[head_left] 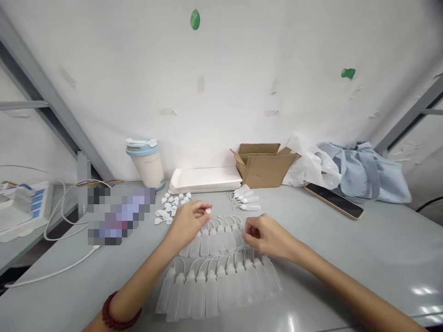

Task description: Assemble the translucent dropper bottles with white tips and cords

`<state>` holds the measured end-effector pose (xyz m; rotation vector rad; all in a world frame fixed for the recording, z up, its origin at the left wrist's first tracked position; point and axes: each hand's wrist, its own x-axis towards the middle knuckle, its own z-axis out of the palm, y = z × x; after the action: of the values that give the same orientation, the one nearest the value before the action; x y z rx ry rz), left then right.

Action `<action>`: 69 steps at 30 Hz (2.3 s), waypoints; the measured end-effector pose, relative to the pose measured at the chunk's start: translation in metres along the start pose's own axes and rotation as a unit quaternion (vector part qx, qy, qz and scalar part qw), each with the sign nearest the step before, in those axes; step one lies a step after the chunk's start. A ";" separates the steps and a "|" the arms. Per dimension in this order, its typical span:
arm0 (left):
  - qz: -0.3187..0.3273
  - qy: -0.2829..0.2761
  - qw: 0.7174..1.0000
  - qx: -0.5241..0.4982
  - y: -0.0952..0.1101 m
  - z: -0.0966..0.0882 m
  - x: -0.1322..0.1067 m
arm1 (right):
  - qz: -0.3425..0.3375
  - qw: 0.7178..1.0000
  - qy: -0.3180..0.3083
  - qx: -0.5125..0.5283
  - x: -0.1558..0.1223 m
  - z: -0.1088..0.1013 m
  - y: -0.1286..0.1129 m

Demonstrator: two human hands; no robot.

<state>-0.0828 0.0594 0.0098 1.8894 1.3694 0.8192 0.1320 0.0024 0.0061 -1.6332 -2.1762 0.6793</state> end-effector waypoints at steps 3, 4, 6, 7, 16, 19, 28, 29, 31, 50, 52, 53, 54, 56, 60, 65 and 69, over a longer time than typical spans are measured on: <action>-0.025 -0.043 0.996 -0.072 0.009 0.004 -0.007 | 0.028 0.999 -0.018 -0.024 0.002 0.000 0.004; -0.031 -0.054 0.994 -0.091 0.011 0.005 -0.009 | 0.037 0.999 -0.017 -0.035 0.003 0.000 0.005; -0.034 -0.064 0.991 -0.109 0.014 0.005 -0.012 | 0.053 0.997 -0.007 -0.059 0.003 0.002 0.007; -0.030 -0.061 0.992 -0.110 0.015 0.006 -0.012 | 0.059 0.996 -0.001 -0.069 0.004 0.003 0.008; -0.057 -0.088 0.974 -0.202 0.017 0.010 -0.015 | 0.075 0.989 0.017 -0.130 0.010 0.004 0.013; -0.054 -0.099 0.970 -0.215 0.016 0.012 -0.016 | 0.072 0.986 0.039 -0.144 0.010 0.004 0.014; -0.073 -0.115 0.961 -0.241 0.015 0.020 -0.016 | 0.024 0.987 0.119 -0.102 0.004 0.009 0.003; -0.079 -0.112 0.960 -0.245 0.016 0.020 -0.016 | 0.007 0.988 0.122 -0.094 0.003 0.010 0.002; -0.087 -0.101 0.958 -0.254 0.017 0.021 -0.017 | -0.029 0.988 0.125 -0.086 0.000 0.011 0.000; -0.039 -0.103 0.956 -0.271 0.019 0.013 -0.023 | -0.195 0.966 0.167 -0.024 -0.007 0.014 -0.002; -0.031 -0.102 0.955 -0.278 0.019 0.014 -0.023 | -0.133 0.980 0.129 0.071 -0.008 0.012 -0.006; -0.028 -0.102 0.953 -0.284 0.019 0.014 -0.023 | -0.096 0.982 0.106 0.120 -0.008 0.011 -0.008; -0.025 -0.103 0.951 -0.292 0.020 0.015 -0.023 | -0.060 0.981 0.079 0.169 -0.007 0.011 -0.010; -0.025 -0.106 0.943 -0.313 0.020 0.015 -0.023 | 0.000 0.965 0.029 0.259 -0.007 0.010 -0.012; -0.039 -0.094 0.937 -0.333 0.020 0.017 -0.024 | 0.032 0.947 0.010 0.320 -0.006 0.011 -0.011; -0.059 -0.085 0.948 -0.301 0.021 0.018 -0.024 | -0.079 0.974 0.135 0.166 -0.007 0.017 -0.005; -0.086 -0.111 0.942 -0.305 0.021 0.017 -0.024 | -0.192 0.954 0.222 0.059 -0.007 0.024 0.001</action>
<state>-0.0644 0.0287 0.0141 1.3122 0.9747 0.7971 0.1224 -0.0081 -0.0140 -1.1192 -1.9859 0.2849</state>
